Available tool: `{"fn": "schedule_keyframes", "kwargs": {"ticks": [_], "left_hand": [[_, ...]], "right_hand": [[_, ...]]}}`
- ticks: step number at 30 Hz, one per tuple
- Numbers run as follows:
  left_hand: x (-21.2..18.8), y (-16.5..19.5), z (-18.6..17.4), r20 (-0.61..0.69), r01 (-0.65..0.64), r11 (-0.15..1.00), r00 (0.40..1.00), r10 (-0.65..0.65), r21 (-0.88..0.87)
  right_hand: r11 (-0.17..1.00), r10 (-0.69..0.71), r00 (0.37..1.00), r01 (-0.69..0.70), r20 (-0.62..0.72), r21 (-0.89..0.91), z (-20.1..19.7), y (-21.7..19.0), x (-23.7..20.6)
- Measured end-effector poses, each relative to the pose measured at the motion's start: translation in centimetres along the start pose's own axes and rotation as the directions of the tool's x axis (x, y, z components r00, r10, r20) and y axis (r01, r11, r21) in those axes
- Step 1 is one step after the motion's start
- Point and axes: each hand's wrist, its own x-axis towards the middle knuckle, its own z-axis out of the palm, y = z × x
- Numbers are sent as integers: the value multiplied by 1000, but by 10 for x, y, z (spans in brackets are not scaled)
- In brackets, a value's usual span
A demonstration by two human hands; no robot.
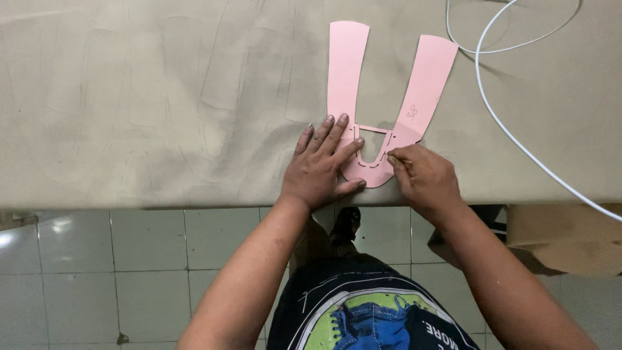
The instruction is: The person works at a padded workbench with pink shoe pattern pieces. They hold each pattern piece flat and use a small pointed tool to punch or mark holes along the dashed guide lines, repositioning the piece and turning it over to work along the edges, then set finished pieces aside with the others.
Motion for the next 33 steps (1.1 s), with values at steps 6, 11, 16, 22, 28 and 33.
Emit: {"fn": "schedule_keyframes", "kwargs": {"ticks": [6,11,16,22,28,33], "left_hand": [[-1,-1,2,-26,-14,1000,1000,14,-5],[2,0,1,-3,1,1000,1000,-1,2],[0,1,0,-2,0,1000,1000,0,-4],[2,-1,1,36,35,999,999,-34,-30],[0,-1,2,16,25,999,1000,-24,-20],[0,-1,3,-1,27,999,1000,-27,-28]], "right_hand": [[999,32,999,-32,17,-12,0,2,6],[999,39,992,-40,118,10,-1,5,5],[983,153,988,-149,-25,102,-9,22,18],[986,101,993,-91,-64,143,-3,26,23],[998,-24,997,28,69,-57,-6,20,24],[1000,4,1000,-4,-15,22,-7,20,23]]}}
